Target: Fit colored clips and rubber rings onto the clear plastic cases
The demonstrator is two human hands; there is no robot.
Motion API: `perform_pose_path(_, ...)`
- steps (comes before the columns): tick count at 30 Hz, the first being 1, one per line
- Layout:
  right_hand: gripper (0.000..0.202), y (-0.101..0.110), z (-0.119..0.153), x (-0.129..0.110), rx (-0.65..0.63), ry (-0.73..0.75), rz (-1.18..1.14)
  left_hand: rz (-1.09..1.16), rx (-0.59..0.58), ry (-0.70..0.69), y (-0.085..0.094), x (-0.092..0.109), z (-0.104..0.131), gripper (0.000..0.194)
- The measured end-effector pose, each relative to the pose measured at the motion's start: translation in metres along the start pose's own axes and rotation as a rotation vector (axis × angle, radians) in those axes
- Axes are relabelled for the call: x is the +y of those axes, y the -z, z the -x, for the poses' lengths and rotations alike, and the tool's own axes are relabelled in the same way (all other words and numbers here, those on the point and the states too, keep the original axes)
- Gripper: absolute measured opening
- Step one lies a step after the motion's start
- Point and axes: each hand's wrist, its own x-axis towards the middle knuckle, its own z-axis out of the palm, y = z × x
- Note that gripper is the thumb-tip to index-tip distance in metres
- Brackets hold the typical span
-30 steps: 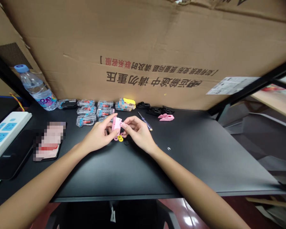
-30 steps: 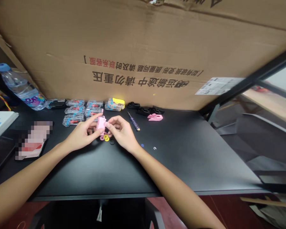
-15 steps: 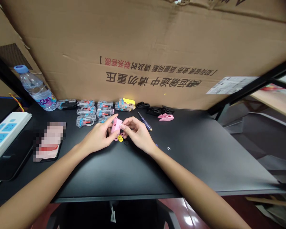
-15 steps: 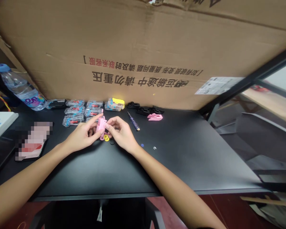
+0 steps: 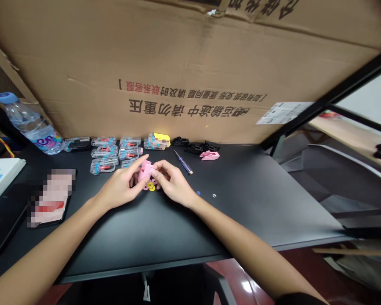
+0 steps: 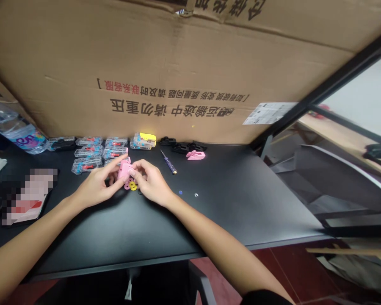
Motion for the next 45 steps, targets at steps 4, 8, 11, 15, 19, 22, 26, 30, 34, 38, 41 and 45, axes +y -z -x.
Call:
perform_pose_path(4,0.045,0.024,-0.010,-0.010,0.098,0.064,0.027,0.099,0.094,0.035,0.004,-0.001,-0.005,0.059)
perform_pose_path(8,0.044,0.062,-0.022,-0.013,0.265,0.087,0.079,0.070,0.204,0.061,0.008,-0.008,-0.009,0.050)
perform_pose_path(11,0.042,0.080,-0.027,-0.006,0.240,-0.009,0.115,0.046,0.218,0.064,0.008,-0.012,-0.009,0.048)
perform_pose_path(15,0.035,0.088,-0.029,0.011,0.160,-0.147,0.185,0.013,0.181,0.046,0.006,-0.012,-0.008,0.044)
perform_pose_path(19,0.026,0.089,-0.036,0.024,0.293,-0.043,0.468,-0.018,0.160,0.035,0.005,-0.012,-0.008,0.040)
perform_pose_path(22,0.024,0.088,-0.050,0.025,0.397,0.110,0.744,-0.027,0.164,0.024,0.006,-0.011,-0.009,0.031)
perform_pose_path(26,0.039,0.081,-0.076,0.017,0.221,0.211,0.985,-0.036,0.166,0.002,0.007,-0.012,-0.009,0.024)
perform_pose_path(30,0.053,0.066,-0.093,0.012,0.127,0.080,1.178,-0.049,0.170,-0.006,0.007,-0.014,-0.009,0.020)
perform_pose_path(34,0.048,0.054,-0.093,0.008,0.153,0.015,1.392,-0.072,0.155,-0.020,0.008,-0.013,-0.008,0.019)
perform_pose_path(38,0.037,0.049,-0.093,0.006,0.153,0.039,1.455,-0.105,0.155,-0.015,0.008,-0.012,-0.008,0.019)
perform_pose_path(41,0.033,0.050,-0.098,0.002,0.145,0.066,1.468,-0.108,0.149,-0.024,0.009,-0.013,-0.008,0.018)
perform_pose_path(45,0.033,0.054,-0.097,-0.008,0.170,0.114,1.430,-0.051,0.161,-0.009,0.011,-0.015,-0.009,0.019)
